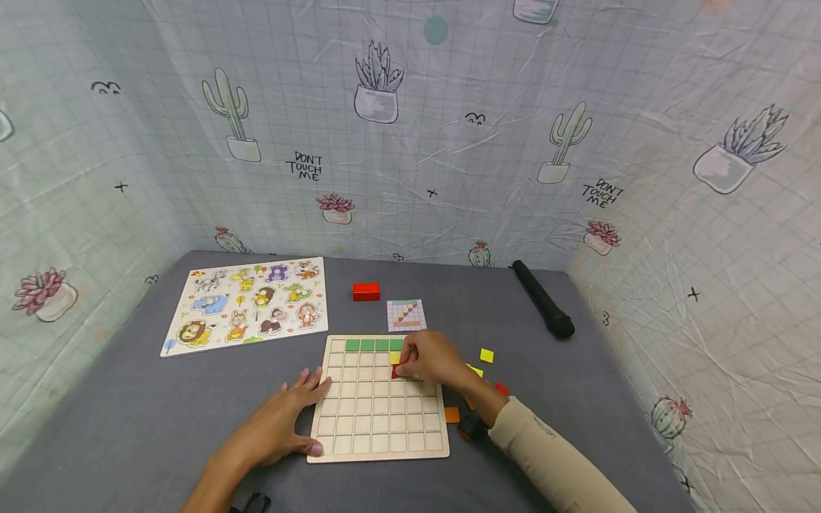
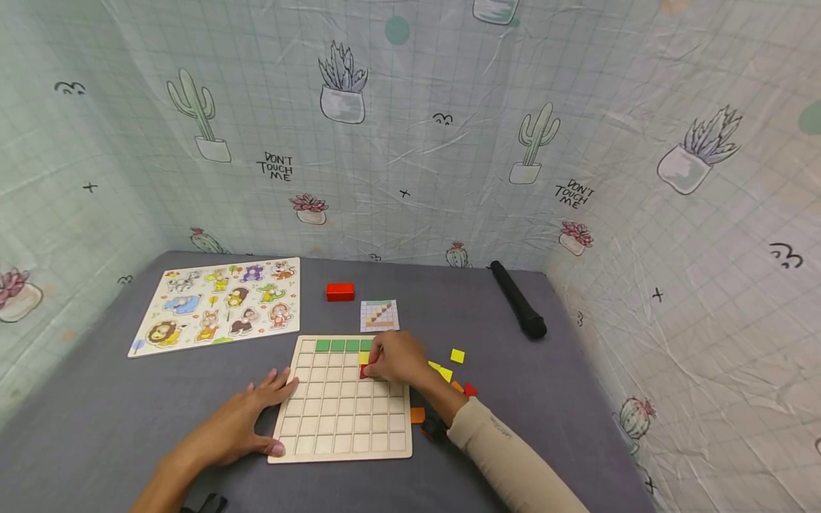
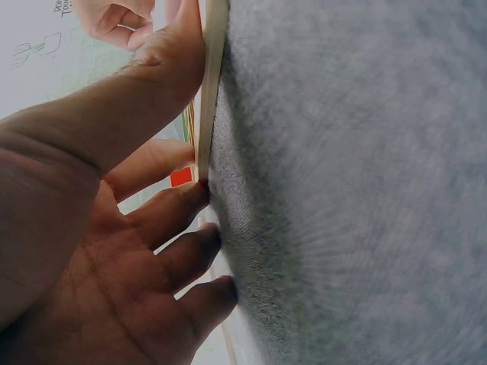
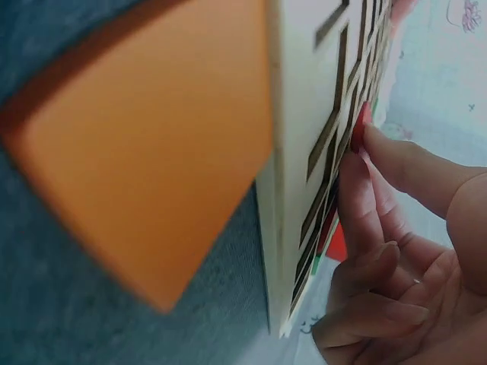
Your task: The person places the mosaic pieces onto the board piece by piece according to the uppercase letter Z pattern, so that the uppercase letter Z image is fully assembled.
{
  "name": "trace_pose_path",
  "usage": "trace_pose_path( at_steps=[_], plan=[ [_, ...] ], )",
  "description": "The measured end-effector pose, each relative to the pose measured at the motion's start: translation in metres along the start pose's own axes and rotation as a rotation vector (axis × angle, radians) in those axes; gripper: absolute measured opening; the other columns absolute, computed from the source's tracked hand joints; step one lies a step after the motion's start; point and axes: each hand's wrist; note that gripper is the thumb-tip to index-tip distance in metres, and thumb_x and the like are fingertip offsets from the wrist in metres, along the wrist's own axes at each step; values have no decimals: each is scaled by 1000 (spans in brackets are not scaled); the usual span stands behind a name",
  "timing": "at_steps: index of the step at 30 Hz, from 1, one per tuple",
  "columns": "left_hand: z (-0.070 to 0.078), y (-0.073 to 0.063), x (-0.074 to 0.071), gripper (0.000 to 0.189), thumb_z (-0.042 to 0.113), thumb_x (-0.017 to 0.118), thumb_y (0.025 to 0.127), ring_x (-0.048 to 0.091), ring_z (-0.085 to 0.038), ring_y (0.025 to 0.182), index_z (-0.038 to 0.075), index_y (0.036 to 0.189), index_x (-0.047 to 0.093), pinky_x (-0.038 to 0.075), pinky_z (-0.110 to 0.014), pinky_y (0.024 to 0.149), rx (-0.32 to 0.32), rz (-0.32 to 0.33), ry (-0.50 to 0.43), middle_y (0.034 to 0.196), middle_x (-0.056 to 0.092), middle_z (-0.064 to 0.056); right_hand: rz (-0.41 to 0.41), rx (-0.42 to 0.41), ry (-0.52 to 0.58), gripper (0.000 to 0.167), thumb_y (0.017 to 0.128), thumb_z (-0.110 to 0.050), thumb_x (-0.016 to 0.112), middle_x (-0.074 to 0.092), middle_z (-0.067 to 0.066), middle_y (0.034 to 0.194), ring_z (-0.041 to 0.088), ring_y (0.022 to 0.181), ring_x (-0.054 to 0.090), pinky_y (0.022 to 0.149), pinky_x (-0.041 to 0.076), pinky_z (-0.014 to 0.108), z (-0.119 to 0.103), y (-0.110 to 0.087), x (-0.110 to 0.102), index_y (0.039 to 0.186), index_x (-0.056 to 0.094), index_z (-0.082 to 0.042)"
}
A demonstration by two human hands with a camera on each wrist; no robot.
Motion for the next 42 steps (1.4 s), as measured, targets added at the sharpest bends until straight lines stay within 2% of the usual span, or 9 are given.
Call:
trace_pose_path(
  at_steps=[10,15,20,24,29,36,42],
  plan=[
    [1,1,0,109,33,97,70,22,-52,160,5,162,45,25,-76,123,1,0,-2,172,30,-24,-15,-30,-30,19,86,-22,90,62,-7,67,11,64,56,55,43,27,-1,3,2,78,73,-22],
    [1,2,0,109,34,96,70,22,-51,161,5,162,44,25,-76,123,-3,-4,5,172,31,-23,-57,-33,64,13,88,-18,89,66,-4,72,12,67,59,59,47,27,3,0,-3,83,76,-19],
    [1,2,1,110,34,96,70,21,-51,161,5,162,44,24,-76,123,-4,-4,8,173,30,-23,-54,-46,129,10,89,-15,87,68,-2,80,14,74,62,64,50,27,15,-6,-12,92,77,-15],
    [1,2,0,109,34,97,70,22,-52,160,5,162,44,25,-76,123,-2,-2,4,172,30,-24,-41,-14,140,10,92,-16,85,69,-1,82,16,74,61,63,50,28,25,-12,-23,98,78,-14],
    [2,1,0,110,34,97,70,22,-51,160,5,162,44,25,-76,123,-3,-4,2,172,30,-23,-10,37,142,10,93,-16,84,68,-1,81,18,72,60,63,49,30,40,-21,-38,98,76,-15],
    [2,1,0,110,33,97,70,22,-52,160,5,162,44,25,-76,123,-1,-3,6,172,30,-24,40,108,143,18,87,-13,89,71,-2,84,17,82,63,74,53,32,64,-35,-54,100,77,-12],
    [2,0,0,110,33,98,69,23,-52,160,4,161,45,25,-77,122,1,4,8,172,31,-24,45,168,64,23,81,-13,93,68,-1,84,17,79,60,70,52,32,76,-45,-58,95,76,-14]
  ],
)
Point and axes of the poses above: each hand's wrist, its own y-axis towards the middle knuckle, its own x-axis out of the palm, z = x × y
